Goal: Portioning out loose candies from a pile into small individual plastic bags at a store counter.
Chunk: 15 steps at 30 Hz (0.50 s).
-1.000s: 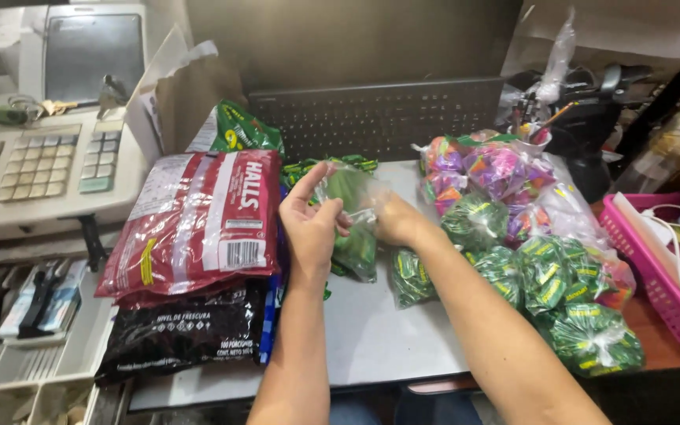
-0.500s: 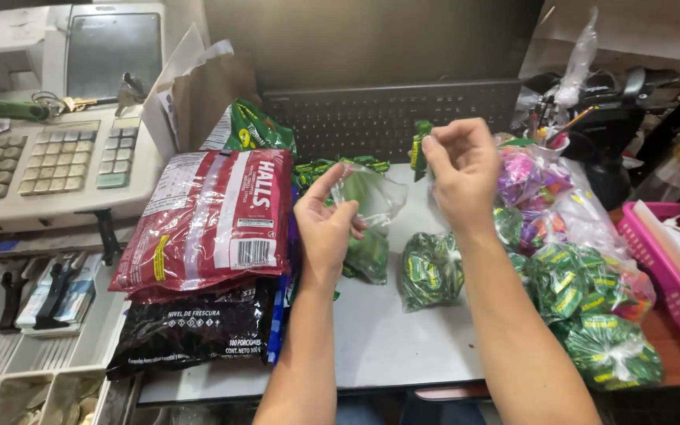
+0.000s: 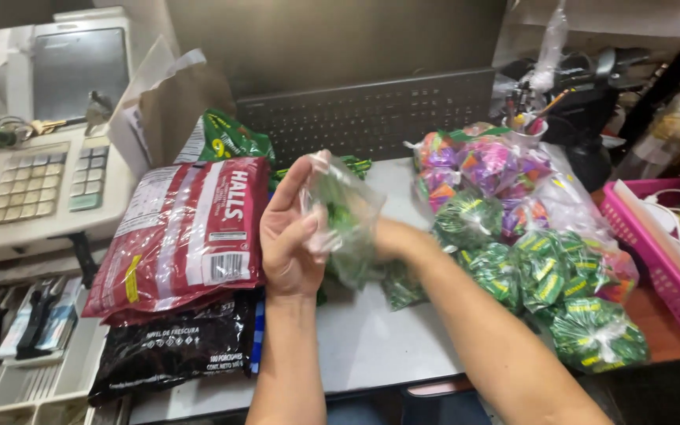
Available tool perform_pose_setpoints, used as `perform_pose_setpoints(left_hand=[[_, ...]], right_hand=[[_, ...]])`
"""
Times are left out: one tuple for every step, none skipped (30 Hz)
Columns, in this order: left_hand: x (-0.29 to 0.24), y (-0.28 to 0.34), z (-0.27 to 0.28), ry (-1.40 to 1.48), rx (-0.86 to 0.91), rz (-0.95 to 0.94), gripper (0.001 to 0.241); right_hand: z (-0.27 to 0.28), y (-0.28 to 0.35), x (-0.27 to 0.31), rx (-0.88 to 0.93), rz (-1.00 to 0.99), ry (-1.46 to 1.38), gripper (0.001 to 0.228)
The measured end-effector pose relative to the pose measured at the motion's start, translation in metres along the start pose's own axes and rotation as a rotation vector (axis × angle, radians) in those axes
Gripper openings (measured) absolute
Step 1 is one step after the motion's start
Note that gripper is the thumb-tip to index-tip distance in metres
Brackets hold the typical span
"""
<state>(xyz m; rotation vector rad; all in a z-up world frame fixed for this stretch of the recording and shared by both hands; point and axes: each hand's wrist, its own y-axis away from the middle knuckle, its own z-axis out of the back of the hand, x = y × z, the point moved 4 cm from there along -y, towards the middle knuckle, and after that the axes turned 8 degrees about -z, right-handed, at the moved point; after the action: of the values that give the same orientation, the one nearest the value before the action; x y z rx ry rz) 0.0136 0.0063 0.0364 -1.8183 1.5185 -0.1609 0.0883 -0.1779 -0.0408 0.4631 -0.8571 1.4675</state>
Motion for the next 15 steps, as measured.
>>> perform_pose_setpoints(left_hand=[[0.004,-0.001,0.004,-0.001,-0.002,-0.002,0.071],[0.007,-0.001,0.007,0.028,0.023,0.014,0.071],[0.008,-0.002,0.011,0.050,0.045,0.027,0.071],[0.009,-0.003,0.013,0.044,0.040,0.022,0.071],[0.011,-0.003,0.013,0.061,0.066,0.033,0.072],[0.014,-0.002,0.013,0.078,0.092,0.045,0.073],[0.013,-0.001,0.009,0.077,0.093,0.047,0.073],[0.013,0.000,0.005,0.039,0.072,0.082,0.071],[0.013,0.001,0.002,0.001,0.048,0.113,0.069],[0.016,0.001,0.001,0.000,0.047,0.112,0.069],[0.019,0.000,0.001,-0.054,0.048,0.122,0.068],[0.022,-0.002,0.001,-0.109,0.047,0.132,0.066],[0.028,-0.001,0.007,-0.111,0.049,0.130,0.066],[0.036,0.001,0.015,-0.218,0.018,0.146,0.065],[0.044,0.002,0.023,-0.323,-0.011,0.166,0.064]], right_hand=[[-0.003,-0.003,-0.005,-0.005,0.002,0.024,0.046],[-0.006,-0.006,-0.010,-0.010,0.003,0.048,0.045],[-0.011,-0.010,-0.011,-0.010,0.009,0.068,0.043],[-0.014,-0.011,-0.013,-0.010,0.015,0.088,0.042],[-0.018,-0.009,-0.016,-0.012,0.015,0.106,0.041],[-0.021,-0.006,-0.019,-0.013,0.015,0.125,0.040],[-0.021,-0.007,-0.022,-0.022,0.013,0.146,0.039],[-0.020,-0.008,-0.025,-0.031,0.012,0.167,0.038],[-0.020,-0.008,-0.028,-0.037,0.014,0.191,0.037],[-0.020,-0.008,-0.030,-0.044,0.016,0.215,0.036],[-0.019,-0.010,-0.031,-0.051,0.020,0.238,0.035],[-0.018,-0.012,-0.032,-0.059,0.025,0.261,0.034],[-0.018,-0.013,-0.032,-0.067,0.029,0.282,0.033],[-0.017,-0.015,-0.032,-0.076,0.033,0.304,0.033],[-0.015,-0.015,-0.034,-0.086,0.032,0.326,0.032]])
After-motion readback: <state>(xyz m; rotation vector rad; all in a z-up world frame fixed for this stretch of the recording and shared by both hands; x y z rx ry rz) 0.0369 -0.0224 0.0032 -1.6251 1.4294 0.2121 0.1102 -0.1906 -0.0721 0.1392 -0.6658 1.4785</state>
